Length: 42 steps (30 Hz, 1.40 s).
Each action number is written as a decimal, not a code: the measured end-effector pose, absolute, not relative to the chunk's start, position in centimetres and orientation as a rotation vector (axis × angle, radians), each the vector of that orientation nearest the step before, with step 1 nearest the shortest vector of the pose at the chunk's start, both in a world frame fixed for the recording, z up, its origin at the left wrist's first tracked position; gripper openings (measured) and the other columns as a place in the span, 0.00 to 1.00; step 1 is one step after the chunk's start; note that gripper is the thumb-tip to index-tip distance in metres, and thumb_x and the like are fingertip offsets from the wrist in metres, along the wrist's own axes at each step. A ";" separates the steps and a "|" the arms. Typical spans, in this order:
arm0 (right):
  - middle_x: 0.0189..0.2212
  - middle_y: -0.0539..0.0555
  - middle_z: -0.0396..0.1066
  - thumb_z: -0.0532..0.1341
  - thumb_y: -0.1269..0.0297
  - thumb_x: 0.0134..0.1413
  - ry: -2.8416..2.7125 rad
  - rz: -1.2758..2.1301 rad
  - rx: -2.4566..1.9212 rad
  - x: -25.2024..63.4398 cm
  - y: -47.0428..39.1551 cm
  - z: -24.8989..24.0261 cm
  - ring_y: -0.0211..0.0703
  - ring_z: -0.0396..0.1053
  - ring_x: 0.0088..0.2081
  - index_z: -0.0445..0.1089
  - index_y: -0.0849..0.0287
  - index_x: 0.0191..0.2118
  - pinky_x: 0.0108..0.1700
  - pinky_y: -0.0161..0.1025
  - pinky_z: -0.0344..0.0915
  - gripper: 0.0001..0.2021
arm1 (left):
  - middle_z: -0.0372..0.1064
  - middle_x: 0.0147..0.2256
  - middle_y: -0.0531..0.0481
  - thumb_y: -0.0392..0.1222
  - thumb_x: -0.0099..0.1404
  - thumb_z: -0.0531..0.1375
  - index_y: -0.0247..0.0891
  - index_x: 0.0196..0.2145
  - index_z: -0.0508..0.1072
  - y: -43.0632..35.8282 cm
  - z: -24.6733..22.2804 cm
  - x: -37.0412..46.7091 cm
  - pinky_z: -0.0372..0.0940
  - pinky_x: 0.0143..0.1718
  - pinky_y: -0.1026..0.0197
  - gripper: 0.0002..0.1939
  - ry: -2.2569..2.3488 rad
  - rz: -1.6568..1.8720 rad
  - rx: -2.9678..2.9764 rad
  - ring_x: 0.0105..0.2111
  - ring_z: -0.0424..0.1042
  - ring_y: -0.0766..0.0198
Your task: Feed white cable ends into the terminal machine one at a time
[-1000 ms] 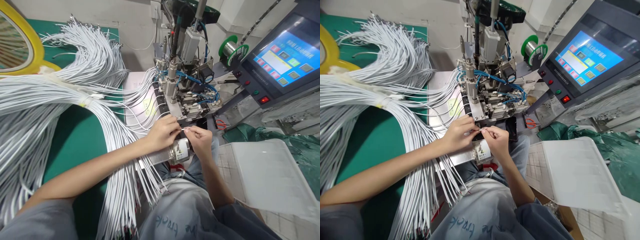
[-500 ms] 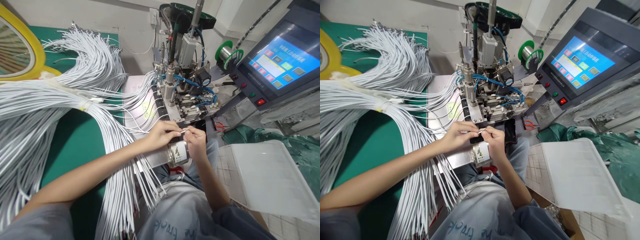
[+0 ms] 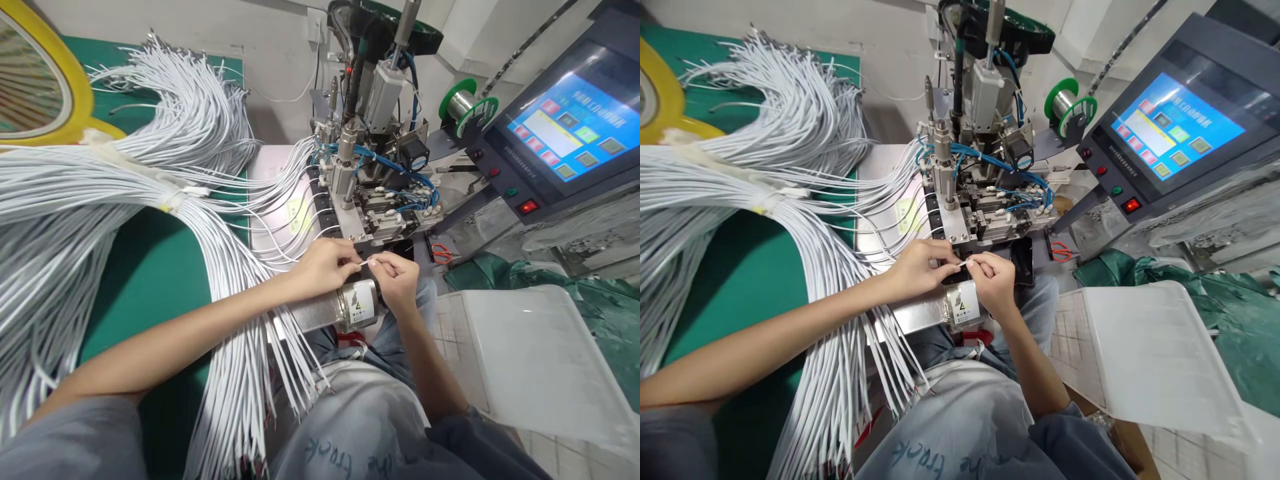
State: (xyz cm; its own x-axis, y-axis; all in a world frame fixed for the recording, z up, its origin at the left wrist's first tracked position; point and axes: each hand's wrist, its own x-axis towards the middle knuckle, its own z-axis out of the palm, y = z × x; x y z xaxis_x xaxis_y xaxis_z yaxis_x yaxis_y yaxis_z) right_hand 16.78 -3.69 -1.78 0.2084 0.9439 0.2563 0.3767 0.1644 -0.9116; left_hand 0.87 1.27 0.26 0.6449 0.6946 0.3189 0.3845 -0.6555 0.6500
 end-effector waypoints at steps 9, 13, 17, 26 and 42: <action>0.21 0.51 0.69 0.59 0.60 0.44 -1.155 0.914 -1.446 17.6 -3.3 -5.5 0.39 0.66 0.26 0.72 0.62 0.27 0.32 0.37 0.63 0.10 | 0.71 0.32 0.47 0.30 0.63 0.53 0.34 0.36 0.76 1.7 -1.3 1.0 0.63 0.32 0.65 0.12 0.784 0.487 2.460 0.32 0.70 0.65; 0.23 0.51 0.70 0.58 0.60 0.44 -1.138 1.056 -1.436 18.6 -2.6 -6.6 0.37 0.65 0.26 0.71 0.62 0.28 0.31 0.36 0.63 0.10 | 0.70 0.33 0.46 0.27 0.62 0.51 0.32 0.36 0.75 1.4 -1.3 1.2 0.63 0.29 0.65 0.14 0.875 0.246 2.686 0.29 0.70 0.64; 0.18 0.47 0.64 0.60 0.59 0.41 -1.101 1.182 -1.442 18.5 -2.1 -7.1 0.33 0.58 0.21 0.68 0.61 0.26 0.25 0.33 0.57 0.10 | 0.69 0.34 0.45 0.26 0.61 0.50 0.31 0.35 0.74 1.3 -1.0 1.4 0.65 0.30 0.65 0.13 0.892 0.121 2.768 0.28 0.71 0.64; 0.14 0.43 0.56 0.61 0.59 0.39 -1.034 1.258 -1.446 18.3 -1.7 -7.2 0.32 0.54 0.20 0.66 0.60 0.23 0.23 0.33 0.51 0.09 | 0.67 0.34 0.45 0.29 0.62 0.51 0.32 0.44 0.71 1.4 -1.2 1.2 0.67 0.30 0.61 0.14 0.796 0.048 2.820 0.29 0.71 0.61; 0.12 0.42 0.55 0.62 0.57 0.36 -0.876 1.409 -1.471 17.9 -1.6 -7.1 0.30 0.50 0.17 0.66 0.60 0.23 0.21 0.33 0.45 0.11 | 0.66 0.36 0.42 0.25 0.62 0.49 0.27 0.46 0.68 1.1 -1.2 1.3 0.64 0.27 0.60 0.16 0.709 -0.095 3.087 0.28 0.70 0.61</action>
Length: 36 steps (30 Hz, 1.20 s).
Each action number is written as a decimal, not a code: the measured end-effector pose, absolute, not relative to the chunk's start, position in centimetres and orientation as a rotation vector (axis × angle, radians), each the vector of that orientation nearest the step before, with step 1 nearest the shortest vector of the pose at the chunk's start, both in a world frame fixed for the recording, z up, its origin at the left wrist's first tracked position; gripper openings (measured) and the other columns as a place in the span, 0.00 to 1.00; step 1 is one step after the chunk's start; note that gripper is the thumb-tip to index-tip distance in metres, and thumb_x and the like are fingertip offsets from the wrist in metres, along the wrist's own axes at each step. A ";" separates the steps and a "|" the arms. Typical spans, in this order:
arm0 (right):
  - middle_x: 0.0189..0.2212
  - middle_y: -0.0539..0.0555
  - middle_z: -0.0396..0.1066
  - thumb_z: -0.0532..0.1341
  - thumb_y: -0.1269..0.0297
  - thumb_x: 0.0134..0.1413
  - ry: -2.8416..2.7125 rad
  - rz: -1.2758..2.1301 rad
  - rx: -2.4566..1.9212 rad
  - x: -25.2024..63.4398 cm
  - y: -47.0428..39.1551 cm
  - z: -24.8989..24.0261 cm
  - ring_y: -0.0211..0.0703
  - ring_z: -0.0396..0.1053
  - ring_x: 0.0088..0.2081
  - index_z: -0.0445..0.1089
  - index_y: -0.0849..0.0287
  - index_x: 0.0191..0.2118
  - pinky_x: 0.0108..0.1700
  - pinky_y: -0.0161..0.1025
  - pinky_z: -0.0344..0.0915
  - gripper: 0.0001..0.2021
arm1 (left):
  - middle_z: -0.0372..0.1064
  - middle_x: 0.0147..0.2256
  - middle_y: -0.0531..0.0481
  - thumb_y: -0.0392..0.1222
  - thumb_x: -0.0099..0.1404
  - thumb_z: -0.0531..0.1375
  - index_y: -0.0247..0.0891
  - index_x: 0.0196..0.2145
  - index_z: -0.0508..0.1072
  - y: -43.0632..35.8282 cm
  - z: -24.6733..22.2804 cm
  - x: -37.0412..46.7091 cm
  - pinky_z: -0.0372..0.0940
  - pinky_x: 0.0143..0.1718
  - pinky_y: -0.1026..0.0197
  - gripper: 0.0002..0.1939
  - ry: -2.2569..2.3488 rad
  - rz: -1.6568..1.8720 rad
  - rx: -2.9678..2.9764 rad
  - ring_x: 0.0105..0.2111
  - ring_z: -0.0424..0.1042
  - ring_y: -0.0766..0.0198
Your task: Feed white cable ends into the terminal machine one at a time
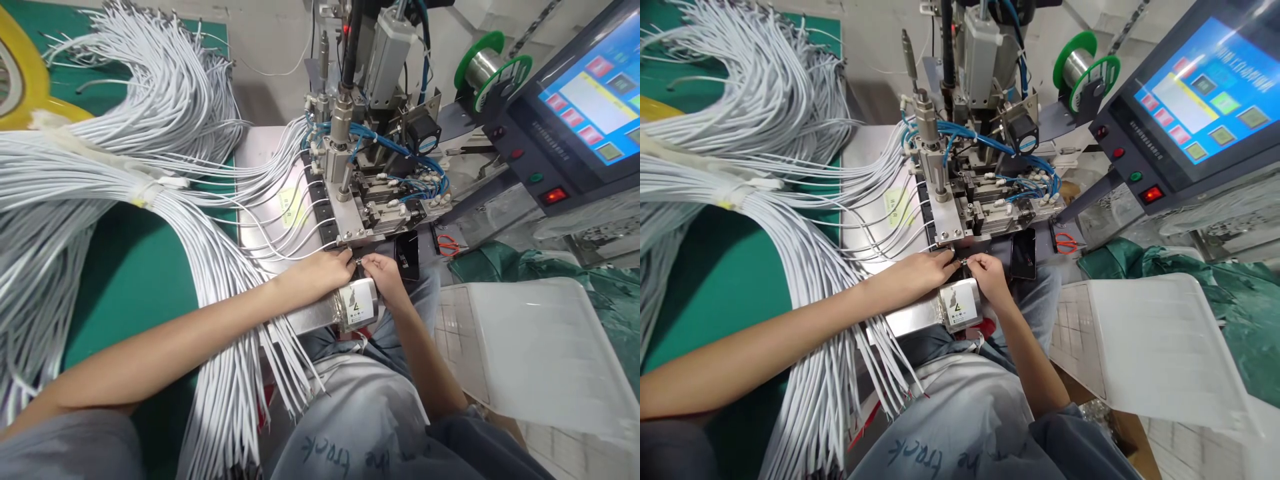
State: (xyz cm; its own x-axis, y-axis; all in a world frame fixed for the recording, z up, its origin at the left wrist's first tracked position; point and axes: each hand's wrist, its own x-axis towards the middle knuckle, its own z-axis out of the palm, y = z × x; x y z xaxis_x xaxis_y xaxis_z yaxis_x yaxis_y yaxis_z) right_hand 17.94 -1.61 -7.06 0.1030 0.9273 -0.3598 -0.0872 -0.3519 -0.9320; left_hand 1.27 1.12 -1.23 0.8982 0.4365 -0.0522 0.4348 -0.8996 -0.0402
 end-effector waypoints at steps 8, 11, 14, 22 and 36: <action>0.16 0.46 0.62 0.66 0.57 0.32 -0.868 1.512 -1.415 18.3 -0.9 -7.1 0.32 0.57 0.20 0.65 0.59 0.23 0.21 0.31 0.48 0.13 | 0.66 0.35 0.43 0.28 0.64 0.50 0.29 0.44 0.70 1.0 -1.7 1.0 0.62 0.27 0.60 0.13 -0.714 -0.009 -3.035 0.27 0.69 0.62; 0.18 0.46 0.61 0.66 0.56 0.32 -0.829 1.606 -1.386 18.5 -0.8 -7.3 0.31 0.57 0.20 0.64 0.60 0.24 0.21 0.30 0.47 0.15 | 0.66 0.37 0.44 0.30 0.64 0.50 0.32 0.44 0.70 1.1 -1.5 0.8 0.61 0.27 0.61 0.13 -0.758 -0.080 -3.095 0.27 0.69 0.63; 0.17 0.45 0.59 0.65 0.54 0.35 -0.879 1.611 -1.370 18.5 -0.8 -7.8 0.30 0.54 0.19 0.62 0.59 0.23 0.20 0.30 0.45 0.15 | 0.68 0.36 0.45 0.28 0.60 0.52 0.33 0.41 0.71 1.2 -1.3 0.5 0.60 0.26 0.62 0.13 -0.778 -0.108 -3.116 0.26 0.69 0.64; 0.15 0.44 0.52 0.59 0.55 0.44 -1.212 1.298 -1.406 18.8 -0.8 -8.4 0.32 0.50 0.19 0.59 0.57 0.21 0.22 0.33 0.48 0.13 | 0.67 0.22 0.46 0.26 0.57 0.52 0.33 0.24 0.72 1.3 -0.4 -0.1 0.56 0.24 0.61 0.11 -0.889 -0.065 -2.976 0.23 0.69 0.61; 0.28 0.52 0.68 0.52 0.63 0.58 -1.684 0.679 -1.463 18.5 -4.2 -5.7 0.39 0.65 0.29 0.75 0.59 0.39 0.32 0.37 0.61 0.14 | 0.69 0.24 0.46 0.27 0.55 0.51 0.33 0.27 0.73 1.0 0.1 -0.5 0.56 0.23 0.62 0.11 -0.938 -0.010 -3.023 0.23 0.68 0.63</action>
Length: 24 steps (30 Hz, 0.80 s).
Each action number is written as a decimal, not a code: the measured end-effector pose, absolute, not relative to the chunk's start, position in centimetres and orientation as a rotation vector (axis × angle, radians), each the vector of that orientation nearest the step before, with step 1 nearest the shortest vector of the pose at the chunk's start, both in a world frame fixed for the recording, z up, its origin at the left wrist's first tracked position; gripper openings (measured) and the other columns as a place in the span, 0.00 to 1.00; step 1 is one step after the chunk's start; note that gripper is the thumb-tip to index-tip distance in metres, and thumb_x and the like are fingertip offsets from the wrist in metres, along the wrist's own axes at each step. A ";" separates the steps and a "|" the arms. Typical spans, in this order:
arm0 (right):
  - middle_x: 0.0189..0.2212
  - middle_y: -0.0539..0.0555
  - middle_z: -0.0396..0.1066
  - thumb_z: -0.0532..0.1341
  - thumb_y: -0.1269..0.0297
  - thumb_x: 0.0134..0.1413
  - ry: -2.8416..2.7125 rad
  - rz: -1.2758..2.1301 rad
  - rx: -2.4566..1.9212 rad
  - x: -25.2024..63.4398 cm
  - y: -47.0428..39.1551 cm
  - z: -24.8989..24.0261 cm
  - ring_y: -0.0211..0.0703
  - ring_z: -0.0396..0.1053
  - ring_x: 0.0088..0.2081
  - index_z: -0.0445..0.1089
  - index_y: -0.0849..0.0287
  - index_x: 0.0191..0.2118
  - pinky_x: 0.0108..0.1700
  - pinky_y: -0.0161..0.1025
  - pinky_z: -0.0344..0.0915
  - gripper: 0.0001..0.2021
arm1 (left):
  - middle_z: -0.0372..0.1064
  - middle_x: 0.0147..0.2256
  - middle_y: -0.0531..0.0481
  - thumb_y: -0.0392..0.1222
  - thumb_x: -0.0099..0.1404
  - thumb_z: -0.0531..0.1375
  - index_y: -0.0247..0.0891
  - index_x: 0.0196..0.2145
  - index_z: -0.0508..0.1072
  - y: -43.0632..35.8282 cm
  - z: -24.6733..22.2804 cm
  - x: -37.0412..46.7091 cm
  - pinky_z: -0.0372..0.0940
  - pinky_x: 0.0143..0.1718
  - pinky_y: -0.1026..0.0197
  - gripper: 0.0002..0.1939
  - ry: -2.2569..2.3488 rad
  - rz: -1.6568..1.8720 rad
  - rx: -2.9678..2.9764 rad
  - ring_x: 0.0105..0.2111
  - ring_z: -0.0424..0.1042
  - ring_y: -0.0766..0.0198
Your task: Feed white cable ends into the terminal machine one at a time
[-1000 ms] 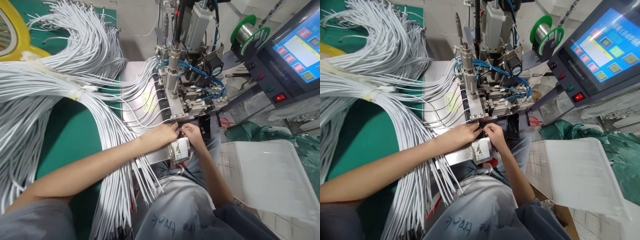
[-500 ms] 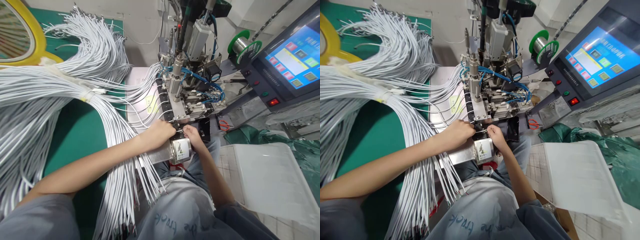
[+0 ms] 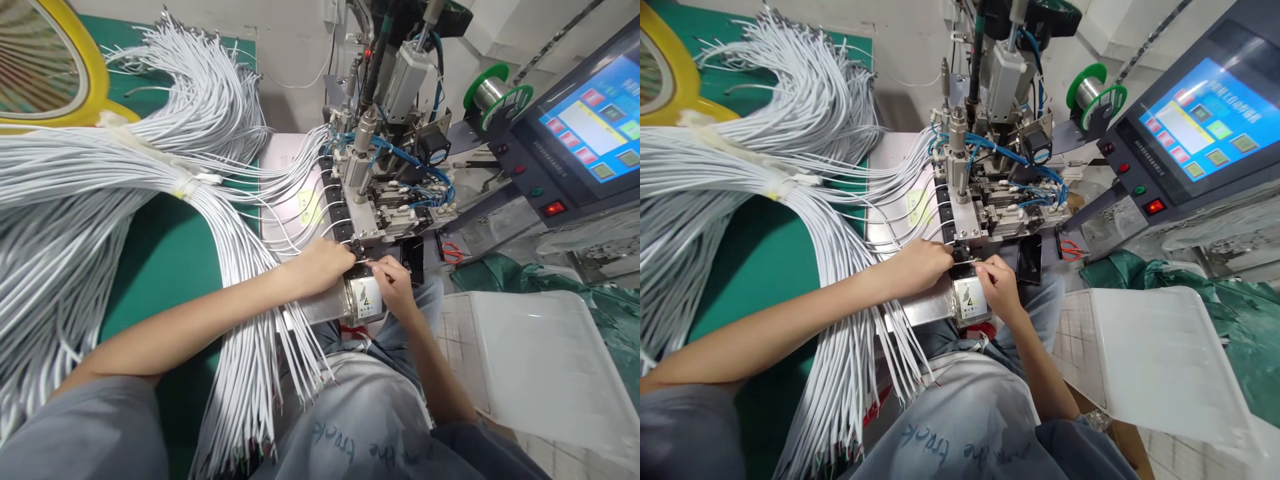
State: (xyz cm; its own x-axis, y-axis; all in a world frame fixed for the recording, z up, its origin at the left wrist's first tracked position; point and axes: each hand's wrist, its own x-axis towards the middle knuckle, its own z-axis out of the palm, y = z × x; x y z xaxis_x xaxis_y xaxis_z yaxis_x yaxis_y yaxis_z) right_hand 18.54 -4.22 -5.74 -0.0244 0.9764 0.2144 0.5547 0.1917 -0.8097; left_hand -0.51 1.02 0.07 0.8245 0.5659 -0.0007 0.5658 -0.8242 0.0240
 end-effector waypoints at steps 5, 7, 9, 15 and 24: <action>0.27 0.53 0.70 0.52 0.65 0.58 -1.497 0.480 -1.473 17.2 -8.0 -4.4 0.41 0.66 0.29 0.74 0.58 0.37 0.32 0.37 0.61 0.12 | 0.70 0.26 0.43 0.27 0.56 0.52 0.32 0.29 0.74 0.8 0.6 -0.5 0.56 0.25 0.60 0.11 1.031 -0.089 2.941 0.26 0.70 0.58; 0.25 0.52 0.71 0.53 0.65 0.58 -1.619 0.612 -1.463 15.7 -10.3 -4.0 0.40 0.66 0.26 0.73 0.57 0.36 0.31 0.37 0.61 0.11 | 0.71 0.27 0.40 0.26 0.57 0.50 0.31 0.30 0.74 0.6 0.9 -0.3 0.56 0.25 0.60 0.13 1.148 -0.145 2.929 0.28 0.71 0.56; 0.27 0.53 0.72 0.55 0.64 0.57 -1.811 0.840 -1.470 14.1 -12.1 -3.9 0.40 0.67 0.27 0.73 0.58 0.38 0.31 0.36 0.61 0.09 | 0.72 0.28 0.39 0.24 0.58 0.49 0.30 0.30 0.74 0.5 1.3 0.0 0.56 0.25 0.60 0.14 1.249 -0.205 2.889 0.29 0.71 0.55; 0.27 0.51 0.71 0.55 0.65 0.57 -2.138 1.338 -1.435 11.5 -13.2 -4.5 0.39 0.67 0.29 0.69 0.57 0.31 0.32 0.35 0.58 0.07 | 0.72 0.29 0.37 0.23 0.60 0.48 0.29 0.30 0.74 -0.1 1.7 0.2 0.57 0.25 0.59 0.15 1.317 -0.230 2.822 0.31 0.72 0.53; 0.23 0.50 0.67 0.57 0.64 0.53 -1.701 0.980 -1.533 17.1 -9.3 -2.0 0.36 0.61 0.24 0.71 0.58 0.30 0.26 0.34 0.57 0.07 | 0.72 0.33 0.45 0.40 0.67 0.49 0.33 0.33 0.75 -1.1 2.0 0.9 0.60 0.30 0.61 0.15 0.920 0.245 2.722 0.34 0.71 0.60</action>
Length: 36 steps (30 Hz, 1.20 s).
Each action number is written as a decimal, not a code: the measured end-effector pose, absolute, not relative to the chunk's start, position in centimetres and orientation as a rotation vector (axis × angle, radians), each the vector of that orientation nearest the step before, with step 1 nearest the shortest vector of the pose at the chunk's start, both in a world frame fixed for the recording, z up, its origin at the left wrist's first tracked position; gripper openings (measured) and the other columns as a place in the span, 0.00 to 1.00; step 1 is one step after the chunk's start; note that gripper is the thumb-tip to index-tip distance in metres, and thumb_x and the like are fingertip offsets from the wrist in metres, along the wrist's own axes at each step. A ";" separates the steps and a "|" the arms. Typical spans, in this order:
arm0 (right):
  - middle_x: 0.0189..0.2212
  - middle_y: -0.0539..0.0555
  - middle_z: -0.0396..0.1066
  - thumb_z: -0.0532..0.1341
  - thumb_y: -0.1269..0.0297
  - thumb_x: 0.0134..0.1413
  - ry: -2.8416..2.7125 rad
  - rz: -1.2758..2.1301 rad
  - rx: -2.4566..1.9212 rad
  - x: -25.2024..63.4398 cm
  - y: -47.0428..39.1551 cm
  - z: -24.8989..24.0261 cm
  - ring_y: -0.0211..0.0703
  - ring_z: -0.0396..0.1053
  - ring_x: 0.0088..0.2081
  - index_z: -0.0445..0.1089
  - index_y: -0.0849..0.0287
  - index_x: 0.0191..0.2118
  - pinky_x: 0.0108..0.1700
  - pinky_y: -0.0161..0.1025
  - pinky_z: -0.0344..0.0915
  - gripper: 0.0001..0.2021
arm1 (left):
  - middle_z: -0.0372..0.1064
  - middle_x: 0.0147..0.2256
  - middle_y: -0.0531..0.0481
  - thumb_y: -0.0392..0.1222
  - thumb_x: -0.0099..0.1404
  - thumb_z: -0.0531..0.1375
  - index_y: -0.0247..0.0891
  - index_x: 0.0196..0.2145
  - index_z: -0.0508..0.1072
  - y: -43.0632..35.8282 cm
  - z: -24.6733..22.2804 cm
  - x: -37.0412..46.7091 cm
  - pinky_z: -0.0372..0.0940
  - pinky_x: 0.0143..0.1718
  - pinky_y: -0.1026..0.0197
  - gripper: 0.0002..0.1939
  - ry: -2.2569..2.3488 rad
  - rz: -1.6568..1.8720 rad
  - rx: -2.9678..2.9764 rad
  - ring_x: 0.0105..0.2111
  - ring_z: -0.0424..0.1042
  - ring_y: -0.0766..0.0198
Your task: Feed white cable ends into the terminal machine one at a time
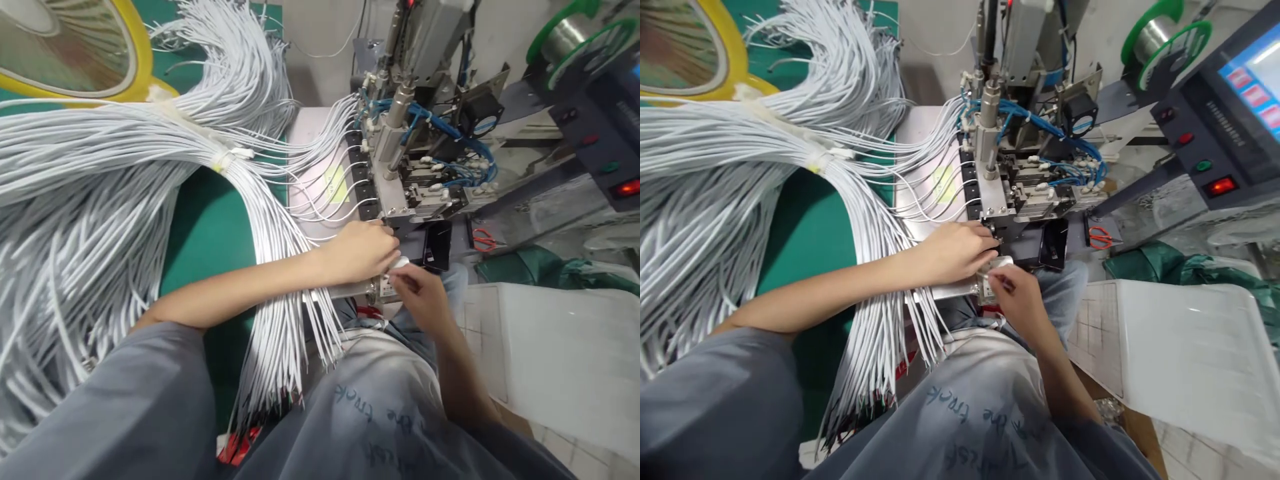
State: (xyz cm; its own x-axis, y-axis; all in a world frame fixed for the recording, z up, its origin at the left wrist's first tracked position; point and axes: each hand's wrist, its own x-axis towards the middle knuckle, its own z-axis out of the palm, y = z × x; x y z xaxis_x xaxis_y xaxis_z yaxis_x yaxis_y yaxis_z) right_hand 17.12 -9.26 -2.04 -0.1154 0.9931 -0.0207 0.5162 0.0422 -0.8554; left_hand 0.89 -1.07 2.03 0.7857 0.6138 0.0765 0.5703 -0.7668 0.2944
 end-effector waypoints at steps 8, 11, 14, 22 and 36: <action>0.23 0.49 0.68 0.64 0.63 0.42 -1.014 0.992 -1.336 18.0 -5.7 -1.3 0.36 0.64 0.24 0.70 0.58 0.32 0.30 0.36 0.63 0.08 | 0.72 0.33 0.48 0.39 0.68 0.52 0.35 0.40 0.75 0.2 1.8 0.9 0.62 0.33 0.63 0.12 0.758 0.492 2.528 0.33 0.69 0.64; 0.23 0.49 0.68 0.61 0.60 0.46 -0.948 1.116 -1.207 17.4 -5.7 -1.4 0.36 0.65 0.25 0.69 0.58 0.33 0.31 0.36 0.64 0.09 | 0.69 0.32 0.47 0.36 0.68 0.50 0.33 0.38 0.75 0.3 1.8 0.9 0.62 0.32 0.64 0.14 0.681 0.563 2.444 0.31 0.69 0.66; 0.22 0.49 0.67 0.60 0.58 0.48 -0.948 1.149 -1.196 16.9 -5.8 -1.4 0.36 0.65 0.25 0.70 0.59 0.31 0.30 0.36 0.63 0.09 | 0.68 0.30 0.47 0.36 0.67 0.49 0.33 0.36 0.75 0.2 1.6 0.8 0.63 0.32 0.65 0.14 0.652 0.612 2.428 0.30 0.68 0.67; 0.27 0.52 0.69 0.60 0.60 0.50 -1.124 0.900 -1.383 16.6 -6.1 -0.8 0.37 0.64 0.27 0.74 0.58 0.29 0.28 0.35 0.59 0.08 | 0.65 0.26 0.49 0.35 0.66 0.52 0.32 0.29 0.74 0.0 1.0 1.0 0.60 0.28 0.66 0.13 0.676 0.760 2.521 0.27 0.65 0.68; 0.16 0.46 0.52 0.60 0.62 0.51 -1.280 0.658 -1.399 16.8 -6.0 -0.7 0.35 0.53 0.22 0.75 0.59 0.25 0.26 0.36 0.54 0.10 | 0.66 0.28 0.47 0.37 0.68 0.50 0.31 0.32 0.73 0.1 0.5 0.8 0.60 0.30 0.64 0.13 0.629 0.741 2.698 0.29 0.64 0.65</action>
State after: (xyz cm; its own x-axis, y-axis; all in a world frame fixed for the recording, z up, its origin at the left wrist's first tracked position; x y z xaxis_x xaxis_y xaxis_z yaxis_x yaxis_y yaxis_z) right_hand 16.77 -5.96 -0.66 0.2686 0.9296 0.2526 0.3353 0.1556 -0.9292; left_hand 0.80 0.08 0.54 0.7745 0.4748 0.4181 0.3351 -0.8684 0.3654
